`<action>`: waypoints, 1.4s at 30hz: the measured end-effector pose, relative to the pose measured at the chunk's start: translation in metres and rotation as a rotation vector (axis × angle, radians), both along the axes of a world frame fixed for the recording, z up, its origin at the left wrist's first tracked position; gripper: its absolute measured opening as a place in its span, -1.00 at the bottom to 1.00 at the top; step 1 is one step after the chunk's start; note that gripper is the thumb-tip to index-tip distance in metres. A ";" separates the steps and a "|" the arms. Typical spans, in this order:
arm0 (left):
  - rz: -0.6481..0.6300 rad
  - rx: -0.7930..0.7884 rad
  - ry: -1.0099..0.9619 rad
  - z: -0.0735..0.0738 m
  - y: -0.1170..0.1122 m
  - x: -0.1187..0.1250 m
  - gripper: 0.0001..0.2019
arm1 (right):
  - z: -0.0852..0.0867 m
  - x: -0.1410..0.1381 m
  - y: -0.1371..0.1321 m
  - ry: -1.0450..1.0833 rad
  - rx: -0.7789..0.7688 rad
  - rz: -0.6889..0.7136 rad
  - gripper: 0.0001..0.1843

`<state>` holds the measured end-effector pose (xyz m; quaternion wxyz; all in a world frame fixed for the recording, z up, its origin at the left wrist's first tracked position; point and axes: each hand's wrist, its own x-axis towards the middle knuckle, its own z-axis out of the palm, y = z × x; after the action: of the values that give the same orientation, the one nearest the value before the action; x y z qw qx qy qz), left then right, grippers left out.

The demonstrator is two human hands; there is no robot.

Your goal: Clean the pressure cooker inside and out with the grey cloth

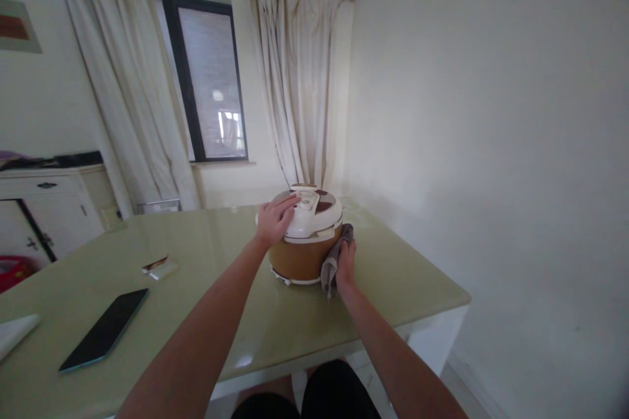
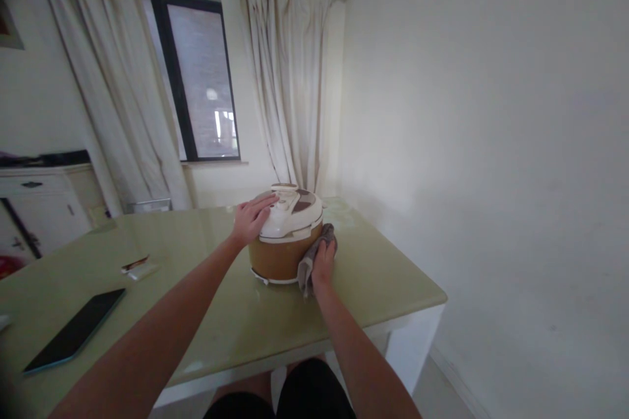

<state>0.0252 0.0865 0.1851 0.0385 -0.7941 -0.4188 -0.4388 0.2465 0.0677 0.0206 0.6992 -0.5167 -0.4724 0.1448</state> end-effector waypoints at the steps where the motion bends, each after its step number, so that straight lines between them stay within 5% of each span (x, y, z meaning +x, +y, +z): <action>1: 0.000 -0.002 0.001 0.000 0.000 0.000 -0.56 | 0.012 -0.007 -0.004 0.048 -0.003 -0.043 -0.27; 3: 0.001 -0.007 0.003 0.000 -0.001 0.001 -0.56 | 0.046 -0.020 -0.014 0.044 0.086 -0.092 -0.29; 6: 0.004 -0.025 0.007 0.001 -0.002 0.001 -0.56 | 0.100 -0.022 -0.026 -0.247 0.298 -0.066 -0.45; 9: 0.019 -0.051 0.012 0.002 -0.002 0.002 -0.57 | 0.140 -0.002 -0.015 -0.528 0.277 0.036 -0.52; 13: 0.092 -0.122 0.023 0.015 -0.003 0.009 -0.60 | 0.166 0.032 0.034 -0.632 0.167 0.252 -0.55; 17: 0.115 -0.156 0.160 0.033 -0.007 0.021 -0.61 | 0.174 0.049 0.071 -0.512 0.066 0.246 -0.57; 20: 0.014 -0.081 0.191 0.033 -0.008 0.027 -0.57 | 0.161 0.050 0.059 -0.468 0.087 0.189 -0.45; 22: -0.037 -0.080 0.152 0.028 -0.006 0.028 -0.56 | 0.135 0.042 0.034 -0.441 0.126 0.140 -0.38; 26: -0.052 -0.097 0.126 0.021 0.001 0.026 -0.56 | 0.049 0.004 -0.021 -0.333 0.203 0.007 -0.34; 29: -0.067 -0.106 0.120 0.020 0.006 0.024 -0.57 | -0.011 -0.032 -0.038 -0.275 0.031 -0.153 -0.11; 31: -0.083 -0.113 0.118 0.021 0.007 0.023 -0.56 | -0.034 -0.050 -0.043 -0.307 -0.035 -0.244 -0.05; 34: -0.094 -0.128 0.119 0.022 0.008 0.023 -0.56 | -0.044 -0.064 -0.053 -0.542 0.000 -0.292 -0.09; 36: -0.091 -0.144 0.122 0.023 0.008 0.022 -0.56 | -0.041 -0.071 -0.061 -0.816 0.054 -0.169 -0.20; 39: -0.106 -0.156 0.136 0.024 0.008 0.020 -0.54 | -0.022 -0.092 -0.057 -1.193 0.144 0.198 -0.31; 42: -0.144 -0.137 0.148 0.025 0.009 0.017 -0.52 | 0.012 -0.130 -0.033 -1.275 0.180 0.309 -0.42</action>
<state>0.0420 0.0959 0.2103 -0.0170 -0.8532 -0.3856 -0.3509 0.1168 0.0344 0.0321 0.2943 -0.3671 -0.8726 -0.1309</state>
